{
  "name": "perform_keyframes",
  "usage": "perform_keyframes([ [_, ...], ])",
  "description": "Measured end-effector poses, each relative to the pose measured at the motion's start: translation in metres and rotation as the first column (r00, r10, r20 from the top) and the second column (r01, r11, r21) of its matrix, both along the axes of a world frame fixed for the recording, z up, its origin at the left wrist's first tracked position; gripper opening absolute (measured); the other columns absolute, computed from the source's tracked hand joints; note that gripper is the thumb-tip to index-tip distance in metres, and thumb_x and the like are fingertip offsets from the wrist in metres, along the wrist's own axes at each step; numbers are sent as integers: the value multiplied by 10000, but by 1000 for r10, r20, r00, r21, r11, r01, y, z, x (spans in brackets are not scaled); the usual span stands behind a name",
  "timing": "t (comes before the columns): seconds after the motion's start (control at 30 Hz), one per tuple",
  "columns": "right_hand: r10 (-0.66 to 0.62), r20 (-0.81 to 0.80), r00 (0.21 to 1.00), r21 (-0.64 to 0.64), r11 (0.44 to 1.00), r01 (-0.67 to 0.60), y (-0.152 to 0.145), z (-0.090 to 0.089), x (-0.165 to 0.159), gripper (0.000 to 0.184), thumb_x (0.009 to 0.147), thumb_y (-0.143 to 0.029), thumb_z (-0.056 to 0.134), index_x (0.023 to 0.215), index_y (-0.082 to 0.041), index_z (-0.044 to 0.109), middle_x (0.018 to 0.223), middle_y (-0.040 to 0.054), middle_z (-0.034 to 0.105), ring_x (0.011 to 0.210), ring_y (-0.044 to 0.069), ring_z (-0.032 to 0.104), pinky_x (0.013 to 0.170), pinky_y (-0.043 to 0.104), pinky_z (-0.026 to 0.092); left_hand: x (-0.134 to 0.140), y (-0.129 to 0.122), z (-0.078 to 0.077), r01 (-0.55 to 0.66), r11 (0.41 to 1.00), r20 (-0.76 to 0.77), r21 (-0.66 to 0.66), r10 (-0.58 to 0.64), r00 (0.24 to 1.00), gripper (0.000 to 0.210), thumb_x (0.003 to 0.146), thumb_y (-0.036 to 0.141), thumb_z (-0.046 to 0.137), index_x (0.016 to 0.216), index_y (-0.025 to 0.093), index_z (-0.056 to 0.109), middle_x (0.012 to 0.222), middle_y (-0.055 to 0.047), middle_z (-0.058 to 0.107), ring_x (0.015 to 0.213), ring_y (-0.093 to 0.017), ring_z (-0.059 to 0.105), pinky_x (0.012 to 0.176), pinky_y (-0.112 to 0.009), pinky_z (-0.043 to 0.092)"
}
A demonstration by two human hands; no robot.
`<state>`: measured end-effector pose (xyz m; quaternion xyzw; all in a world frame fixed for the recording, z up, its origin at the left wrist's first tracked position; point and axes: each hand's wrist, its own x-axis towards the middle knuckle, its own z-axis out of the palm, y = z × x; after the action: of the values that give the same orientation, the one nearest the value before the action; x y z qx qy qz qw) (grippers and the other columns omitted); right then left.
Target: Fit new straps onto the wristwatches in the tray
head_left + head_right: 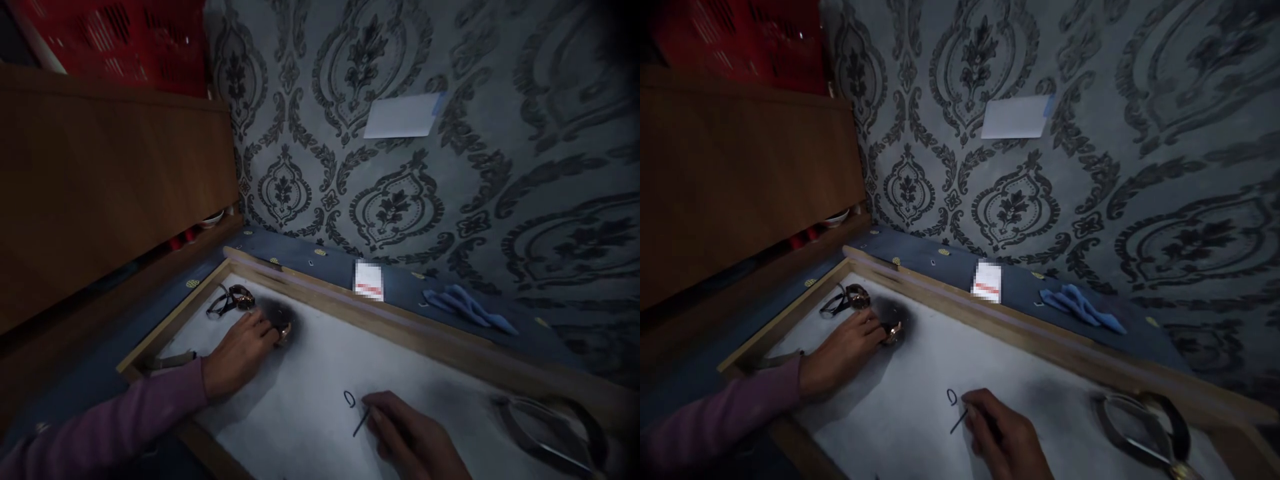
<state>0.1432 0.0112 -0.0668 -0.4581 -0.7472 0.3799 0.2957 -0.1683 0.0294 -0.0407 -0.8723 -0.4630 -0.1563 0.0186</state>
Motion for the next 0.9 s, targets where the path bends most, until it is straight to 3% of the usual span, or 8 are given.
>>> perform_keyframes([
  [0.13,-6,-2,1000,-12,1000,6,-2,7,-7,347,932,-460,452,866,-178,644,591,12,612,481,142,577,483,243,473,-4,2,-2,12,1000,33,-8,-11,999,166,962,132,446,913,169,600,855,-68,614,850,-229,498,748,-362,383],
  [0.5,-84,-225,971,-193,980,40,-3,5,-3,257,908,-404,509,909,-166,604,631,-8,577,491,116,541,501,245,434,5,0,9,83,996,35,-42,-81,996,219,983,191,424,907,156,626,858,-66,635,858,-232,499,750,-356,391],
  [0.73,-92,-236,967,-195,980,46,0,10,-1,174,876,-324,524,898,-165,592,673,2,606,554,131,596,565,264,468,3,2,12,108,992,48,-68,-105,993,216,978,215,427,954,161,634,882,-73,637,877,-237,496,763,-360,394],
  [0.9,-186,-260,948,-163,976,147,7,12,4,182,864,-318,516,924,-164,593,709,24,639,619,149,616,524,247,447,1,3,11,99,993,109,-64,-91,990,216,964,231,433,914,167,633,873,-74,633,880,-238,506,764,-363,410],
])
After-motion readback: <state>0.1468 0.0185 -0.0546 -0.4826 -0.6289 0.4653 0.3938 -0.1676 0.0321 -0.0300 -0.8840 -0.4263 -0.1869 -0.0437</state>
